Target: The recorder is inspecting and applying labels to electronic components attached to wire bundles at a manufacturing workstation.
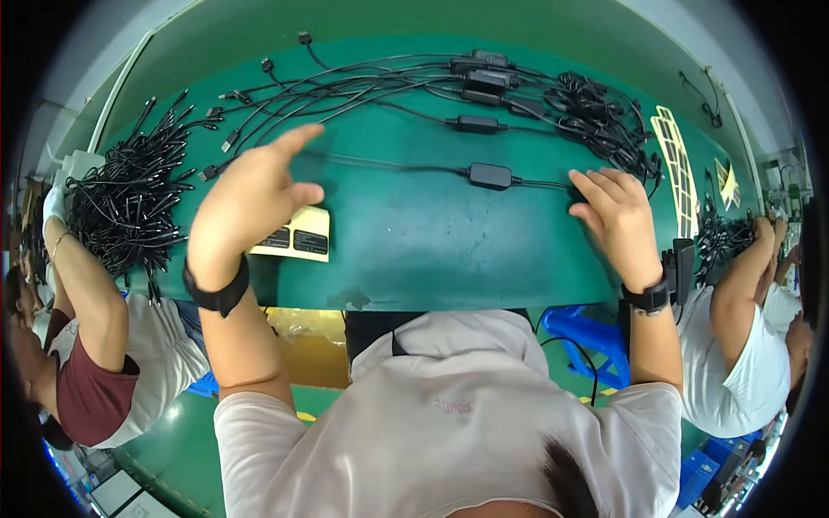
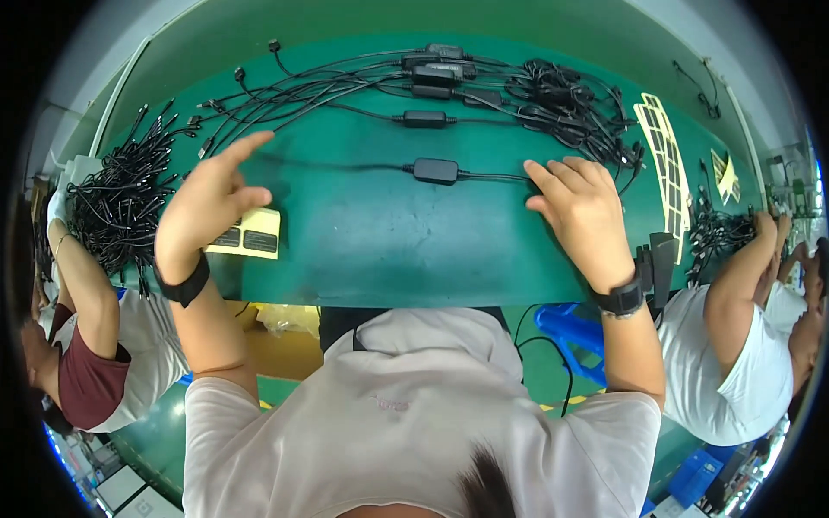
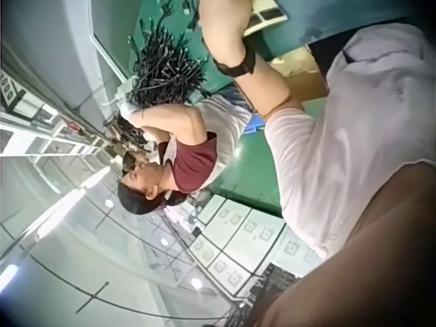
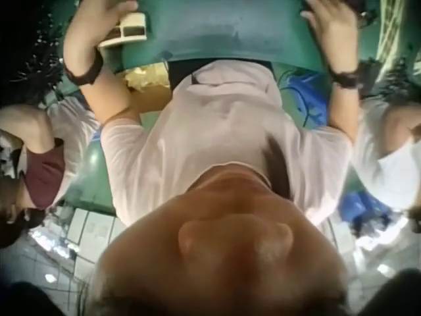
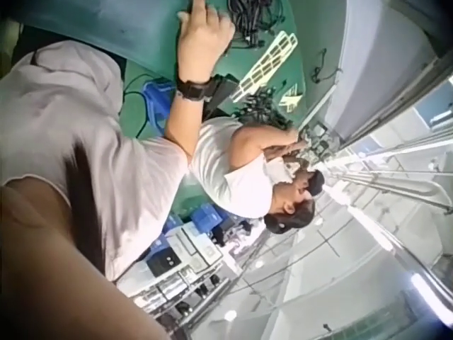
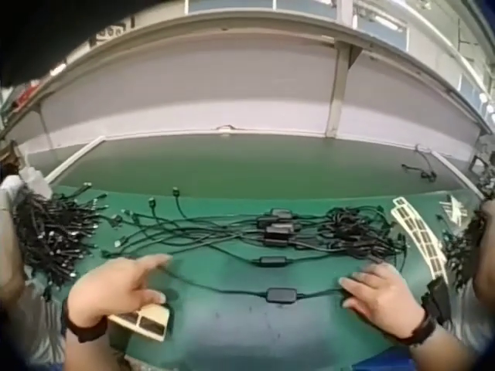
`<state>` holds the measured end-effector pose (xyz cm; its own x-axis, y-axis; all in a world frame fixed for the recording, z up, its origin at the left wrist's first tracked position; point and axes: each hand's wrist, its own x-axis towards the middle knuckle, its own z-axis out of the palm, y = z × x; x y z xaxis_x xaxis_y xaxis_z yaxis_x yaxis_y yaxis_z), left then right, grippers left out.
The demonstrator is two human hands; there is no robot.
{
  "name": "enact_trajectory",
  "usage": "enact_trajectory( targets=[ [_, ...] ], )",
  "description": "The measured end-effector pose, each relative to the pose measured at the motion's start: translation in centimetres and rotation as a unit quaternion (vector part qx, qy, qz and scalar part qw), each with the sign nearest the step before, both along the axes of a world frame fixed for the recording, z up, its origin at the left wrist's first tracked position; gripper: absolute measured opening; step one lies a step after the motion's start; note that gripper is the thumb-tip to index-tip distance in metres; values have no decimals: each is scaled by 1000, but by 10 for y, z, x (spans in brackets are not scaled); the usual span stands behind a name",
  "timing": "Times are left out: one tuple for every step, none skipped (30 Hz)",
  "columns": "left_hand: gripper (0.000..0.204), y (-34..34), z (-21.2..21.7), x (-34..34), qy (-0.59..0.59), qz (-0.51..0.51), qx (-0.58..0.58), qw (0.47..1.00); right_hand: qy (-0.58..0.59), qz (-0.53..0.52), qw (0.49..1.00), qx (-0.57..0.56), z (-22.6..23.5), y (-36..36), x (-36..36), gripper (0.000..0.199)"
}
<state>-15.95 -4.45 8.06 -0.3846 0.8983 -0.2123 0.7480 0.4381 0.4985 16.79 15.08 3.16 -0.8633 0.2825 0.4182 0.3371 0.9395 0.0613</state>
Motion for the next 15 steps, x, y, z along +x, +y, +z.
enact_trajectory(
  targets=[
    [57,-5,3,-3,-24,-15,22,999,-6,0,1000,-12,3,-5,1,33],
    [45,-11,10,-1,-85,-40,83,992,-11,1,1000,-22,9,-7,1,34],
    [41,-7,11,3,-170,-40,163,971,-8,6,997,-74,19,-9,-1,32],
    [36,-3,12,12,-254,-38,243,935,-5,10,997,-77,27,-13,-8,32],
    [28,8,20,29,-294,21,278,914,30,52,986,-155,33,-15,-17,36],
    [24,23,19,39,-264,41,310,912,65,95,966,-231,37,-19,-28,40],
    [23,42,11,44,-195,37,343,918,104,101,909,-392,37,-26,-39,47],
    [21,60,1,50,-126,30,376,917,140,104,824,-539,36,-30,-51,53],
    [21,69,-1,62,-77,29,390,917,142,143,749,-631,33,-30,-64,65],
    [20,80,-4,71,-30,24,403,915,184,175,675,-692,27,-34,-80,59],
    [19,84,-10,76,-56,20,404,913,189,172,666,-701,23,-30,-88,56],
    [19,84,-12,79,-104,26,385,917,193,169,655,-711,19,-27,-95,53],
    [20,81,-14,80,-134,3,376,917,227,174,650,-704,11,-25,-97,46],
    [20,81,-17,80,-165,-19,364,916,234,174,649,-703,11,-20,-95,46],
    [25,81,-25,71,-276,-54,296,913,201,133,664,-708,10,-12,-90,45]
  ],
)
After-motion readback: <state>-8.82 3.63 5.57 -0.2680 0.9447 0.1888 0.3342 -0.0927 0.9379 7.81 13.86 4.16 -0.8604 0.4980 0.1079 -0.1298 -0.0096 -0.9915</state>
